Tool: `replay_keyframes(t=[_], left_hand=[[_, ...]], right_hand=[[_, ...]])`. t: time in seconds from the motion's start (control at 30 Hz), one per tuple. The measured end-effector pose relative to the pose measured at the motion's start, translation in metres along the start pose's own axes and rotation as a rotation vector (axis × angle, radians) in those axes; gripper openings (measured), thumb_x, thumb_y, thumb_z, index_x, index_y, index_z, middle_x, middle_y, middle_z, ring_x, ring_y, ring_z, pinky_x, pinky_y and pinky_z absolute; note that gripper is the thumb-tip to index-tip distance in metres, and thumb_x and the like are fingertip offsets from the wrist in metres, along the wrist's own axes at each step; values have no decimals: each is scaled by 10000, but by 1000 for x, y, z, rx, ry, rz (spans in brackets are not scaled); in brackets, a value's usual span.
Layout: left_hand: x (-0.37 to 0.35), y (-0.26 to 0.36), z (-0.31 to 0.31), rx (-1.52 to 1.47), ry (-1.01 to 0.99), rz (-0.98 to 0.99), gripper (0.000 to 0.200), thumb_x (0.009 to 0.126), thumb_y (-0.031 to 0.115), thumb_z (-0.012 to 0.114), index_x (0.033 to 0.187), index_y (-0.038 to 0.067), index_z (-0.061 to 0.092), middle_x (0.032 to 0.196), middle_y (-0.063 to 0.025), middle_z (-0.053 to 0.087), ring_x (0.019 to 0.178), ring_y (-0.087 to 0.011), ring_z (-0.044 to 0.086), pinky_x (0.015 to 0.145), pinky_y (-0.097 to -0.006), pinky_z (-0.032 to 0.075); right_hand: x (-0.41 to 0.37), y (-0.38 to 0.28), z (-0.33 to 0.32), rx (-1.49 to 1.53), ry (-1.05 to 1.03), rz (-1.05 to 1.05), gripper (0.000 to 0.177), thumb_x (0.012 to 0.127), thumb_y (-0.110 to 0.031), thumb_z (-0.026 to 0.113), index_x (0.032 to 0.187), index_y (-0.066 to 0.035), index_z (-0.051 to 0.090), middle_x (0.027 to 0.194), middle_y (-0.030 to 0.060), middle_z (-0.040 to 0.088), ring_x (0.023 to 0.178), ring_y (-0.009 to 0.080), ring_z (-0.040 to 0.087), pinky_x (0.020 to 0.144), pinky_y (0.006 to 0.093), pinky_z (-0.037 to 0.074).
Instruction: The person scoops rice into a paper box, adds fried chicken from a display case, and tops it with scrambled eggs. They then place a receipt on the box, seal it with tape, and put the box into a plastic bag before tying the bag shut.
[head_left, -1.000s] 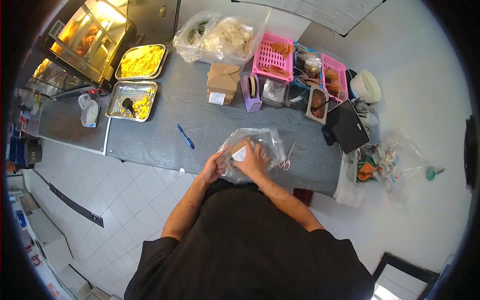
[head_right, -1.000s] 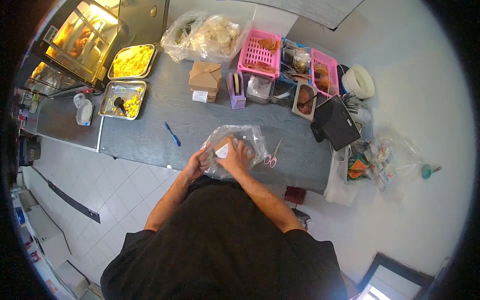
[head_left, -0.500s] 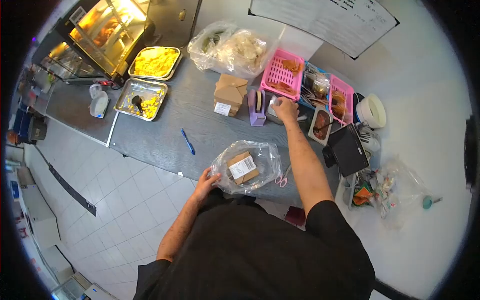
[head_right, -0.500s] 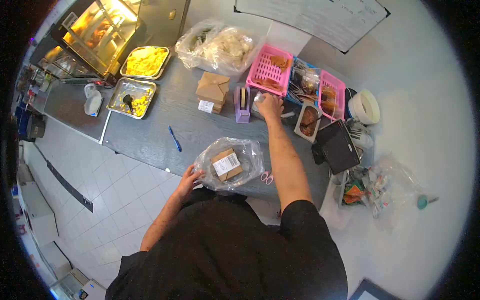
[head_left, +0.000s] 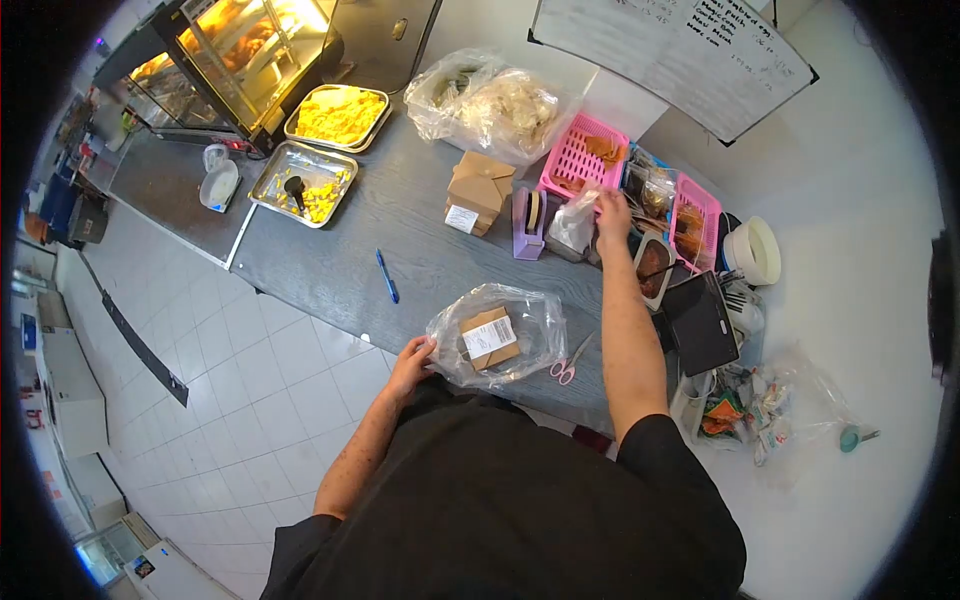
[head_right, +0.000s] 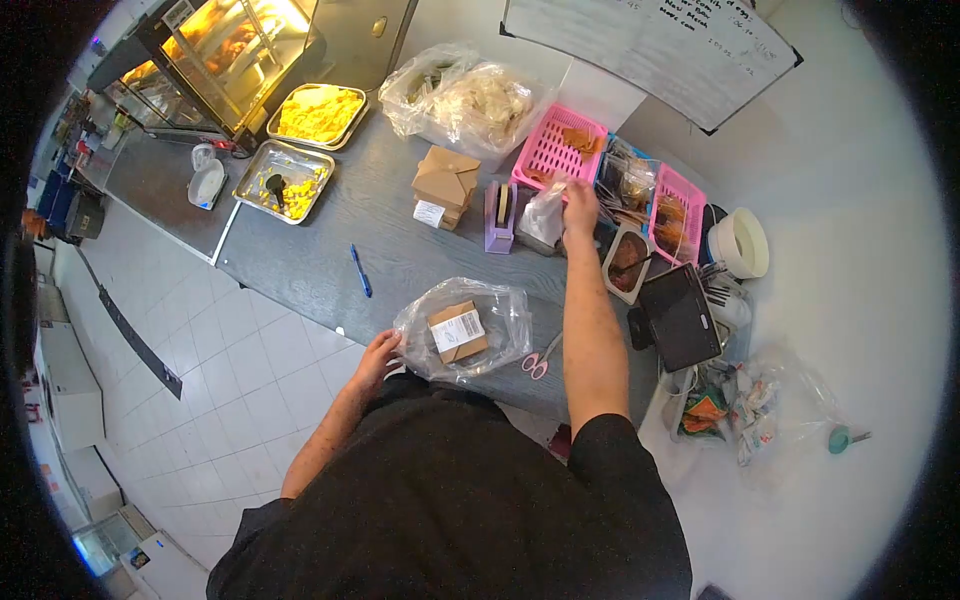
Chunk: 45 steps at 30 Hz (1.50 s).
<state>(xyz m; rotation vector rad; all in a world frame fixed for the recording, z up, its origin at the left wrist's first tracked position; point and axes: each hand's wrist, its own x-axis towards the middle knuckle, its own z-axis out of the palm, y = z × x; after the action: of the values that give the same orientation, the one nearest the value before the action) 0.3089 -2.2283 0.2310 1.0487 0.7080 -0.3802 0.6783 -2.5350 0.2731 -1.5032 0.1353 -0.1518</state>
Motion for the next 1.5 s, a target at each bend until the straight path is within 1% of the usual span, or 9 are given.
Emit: replay_keyframes(t=[0.27,0.4,0.43,0.7,0.9,1.1,1.3,1.4,1.5], left_hand=[[26,-22,2,101,-12,-21,483,889,341,666,1228,29,521,1091,-92,621,966,-171,583,784,-307,461],[6,5,23,-9,55,-3,375,910,278,640,1175,26,556,1003,-78,640,829,-182,616,728,-333,516],[3,10,27,31,84,78,360,907,262,645,1164,24,561,959,-85,648,796,-160,610,666,-318,512],[3,12,21,299,104,334,371,856,212,715,1120,17,543,834,-85,648,656,-133,620,509,-282,498],[-15,12,6,205,76,305,377,871,178,711,1156,6,534,851,-86,644,678,-147,642,568,-300,562],[-38,4,-9,37,-10,182,348,889,189,695,1172,37,562,878,-55,631,793,-126,619,646,-301,557],[-49,20,6,89,51,253,185,901,186,673,1000,37,629,820,-12,588,749,-105,579,642,-313,570],[-57,56,27,132,86,384,190,905,157,675,829,-12,632,713,-14,571,667,-87,582,542,-272,550],[-92,113,51,356,107,616,203,902,130,677,776,-17,617,676,-15,578,655,-84,587,519,-255,524]], right_hand=[[-119,-82,5,718,-279,263,74,914,-99,604,983,-71,598,909,29,622,877,187,638,837,413,540],[-239,-8,42,13,-627,482,227,802,-21,656,1029,-29,660,962,89,669,884,213,657,768,348,534],[-269,47,49,-419,-934,-211,272,745,-31,666,1017,-39,682,972,102,678,912,226,656,775,363,524],[-301,60,88,-1481,-1279,-966,321,801,-278,618,1067,-126,716,1146,78,647,1186,220,531,1052,426,350],[-290,30,96,-1567,-1434,-694,323,811,-310,643,1072,-134,717,1209,96,630,1240,247,504,1047,432,369],[-274,0,53,-754,-1274,-318,280,775,-251,708,1010,-99,703,1149,125,645,1189,316,515,1003,414,396],[-265,-54,-5,-1482,144,-557,279,791,-193,739,1030,-63,681,917,95,692,902,251,651,790,356,492],[-213,-14,-72,-636,-520,328,290,785,-199,738,1006,-27,661,803,38,661,747,147,619,696,319,480],[-229,-97,-46,-548,-302,-128,244,783,-193,735,918,-4,658,731,38,638,640,109,580,613,270,462]])
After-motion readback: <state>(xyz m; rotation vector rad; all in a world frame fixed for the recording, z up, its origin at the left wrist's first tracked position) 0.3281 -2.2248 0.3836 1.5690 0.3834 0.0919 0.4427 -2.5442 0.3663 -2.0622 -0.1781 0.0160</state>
